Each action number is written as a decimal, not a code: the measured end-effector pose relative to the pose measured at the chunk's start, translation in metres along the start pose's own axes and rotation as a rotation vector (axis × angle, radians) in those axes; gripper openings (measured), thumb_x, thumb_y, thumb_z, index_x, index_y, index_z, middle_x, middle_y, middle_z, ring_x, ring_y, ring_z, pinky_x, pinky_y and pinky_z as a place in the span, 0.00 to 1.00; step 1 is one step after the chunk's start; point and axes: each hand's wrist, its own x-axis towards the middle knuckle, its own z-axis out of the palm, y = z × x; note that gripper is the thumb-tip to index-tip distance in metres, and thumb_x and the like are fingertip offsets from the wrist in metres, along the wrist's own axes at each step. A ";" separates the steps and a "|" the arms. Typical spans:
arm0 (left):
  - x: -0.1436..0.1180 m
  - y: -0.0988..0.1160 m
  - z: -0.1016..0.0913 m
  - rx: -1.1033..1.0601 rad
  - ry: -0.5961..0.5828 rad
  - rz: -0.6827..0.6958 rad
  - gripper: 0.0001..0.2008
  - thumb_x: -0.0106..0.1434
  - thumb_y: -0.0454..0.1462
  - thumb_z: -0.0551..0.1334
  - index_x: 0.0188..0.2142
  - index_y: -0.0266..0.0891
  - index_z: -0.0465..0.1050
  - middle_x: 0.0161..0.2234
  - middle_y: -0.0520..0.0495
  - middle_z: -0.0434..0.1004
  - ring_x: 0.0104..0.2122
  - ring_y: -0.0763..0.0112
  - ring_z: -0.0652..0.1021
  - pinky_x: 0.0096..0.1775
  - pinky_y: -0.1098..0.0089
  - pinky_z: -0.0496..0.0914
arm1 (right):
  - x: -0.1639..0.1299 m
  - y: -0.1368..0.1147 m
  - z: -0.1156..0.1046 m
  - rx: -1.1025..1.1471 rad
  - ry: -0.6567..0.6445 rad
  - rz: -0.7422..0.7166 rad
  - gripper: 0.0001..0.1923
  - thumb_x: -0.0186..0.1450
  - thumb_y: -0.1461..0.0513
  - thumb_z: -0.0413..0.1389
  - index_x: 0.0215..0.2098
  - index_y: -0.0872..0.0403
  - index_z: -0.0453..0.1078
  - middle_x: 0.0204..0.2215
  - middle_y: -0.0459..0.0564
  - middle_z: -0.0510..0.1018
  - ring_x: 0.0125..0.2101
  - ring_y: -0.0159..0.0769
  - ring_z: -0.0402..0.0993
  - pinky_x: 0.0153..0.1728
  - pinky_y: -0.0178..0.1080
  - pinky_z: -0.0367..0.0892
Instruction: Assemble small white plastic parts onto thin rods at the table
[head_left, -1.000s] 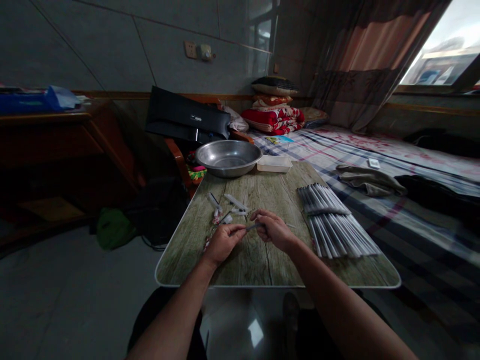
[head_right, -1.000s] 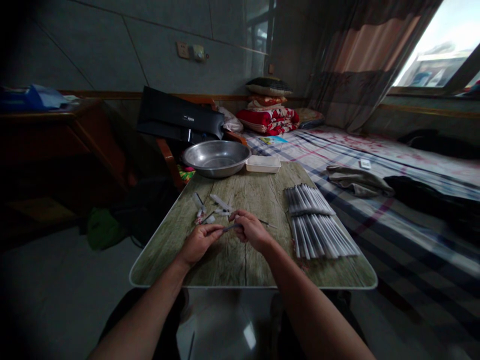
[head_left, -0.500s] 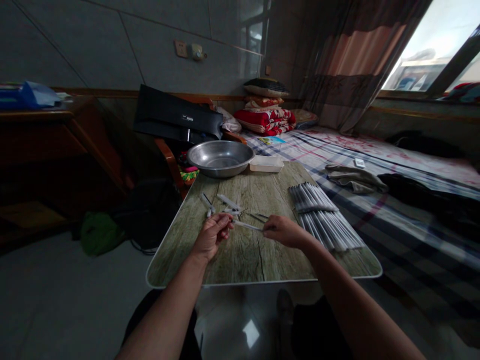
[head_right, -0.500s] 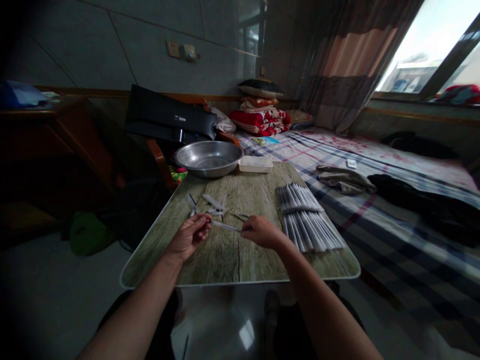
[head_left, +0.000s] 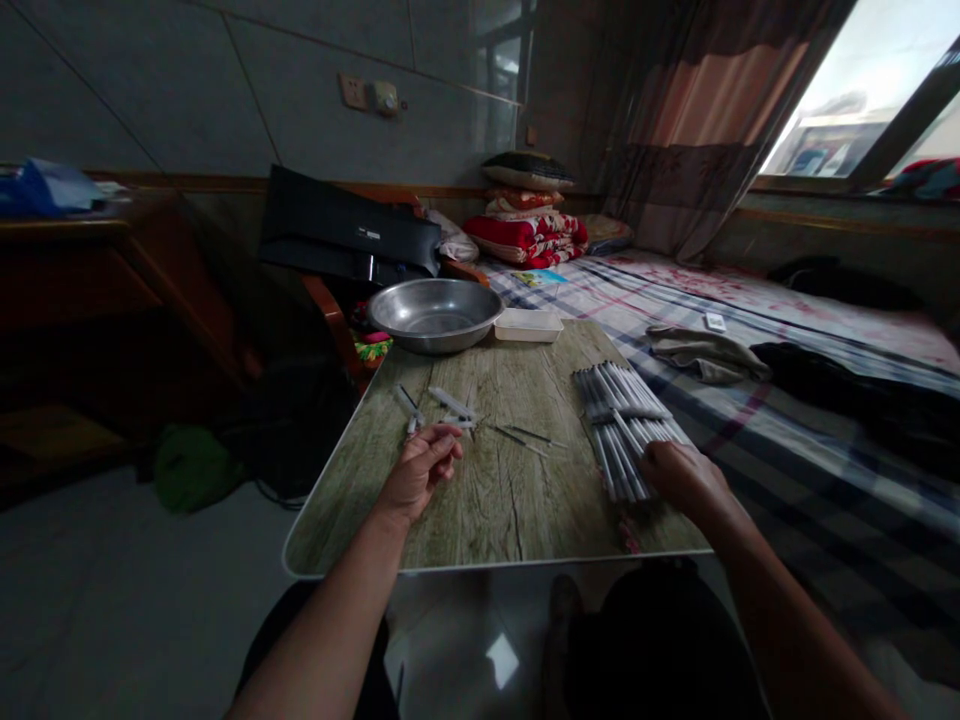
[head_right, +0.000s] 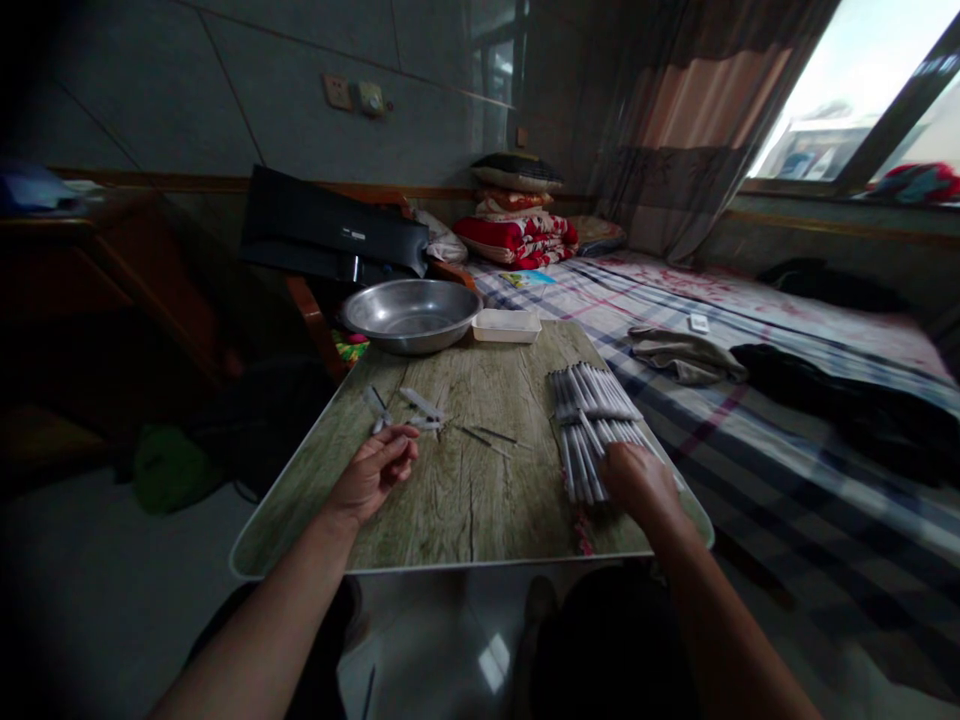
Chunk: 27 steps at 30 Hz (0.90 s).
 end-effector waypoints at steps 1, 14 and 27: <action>0.000 0.000 0.000 0.006 -0.006 0.001 0.13 0.51 0.39 0.70 0.35 0.36 0.75 0.24 0.52 0.73 0.17 0.84 0.64 0.20 0.80 0.61 | -0.001 -0.001 0.002 -0.005 0.005 0.005 0.15 0.65 0.58 0.47 0.34 0.54 0.74 0.36 0.56 0.79 0.34 0.40 0.73 0.27 0.37 0.52; -0.001 0.001 -0.001 0.004 -0.030 0.021 0.12 0.52 0.39 0.69 0.35 0.36 0.75 0.23 0.52 0.73 0.17 0.83 0.63 0.19 0.79 0.60 | -0.019 -0.023 -0.014 0.021 -0.042 0.062 0.16 0.64 0.61 0.46 0.49 0.54 0.68 0.44 0.58 0.78 0.43 0.47 0.74 0.30 0.39 0.58; 0.006 -0.001 -0.005 -0.152 0.195 0.157 0.09 0.51 0.38 0.68 0.29 0.35 0.74 0.21 0.54 0.69 0.17 0.85 0.62 0.19 0.81 0.56 | -0.012 -0.054 -0.025 0.190 0.118 -0.266 0.10 0.64 0.59 0.52 0.39 0.55 0.71 0.35 0.53 0.77 0.35 0.39 0.74 0.33 0.36 0.59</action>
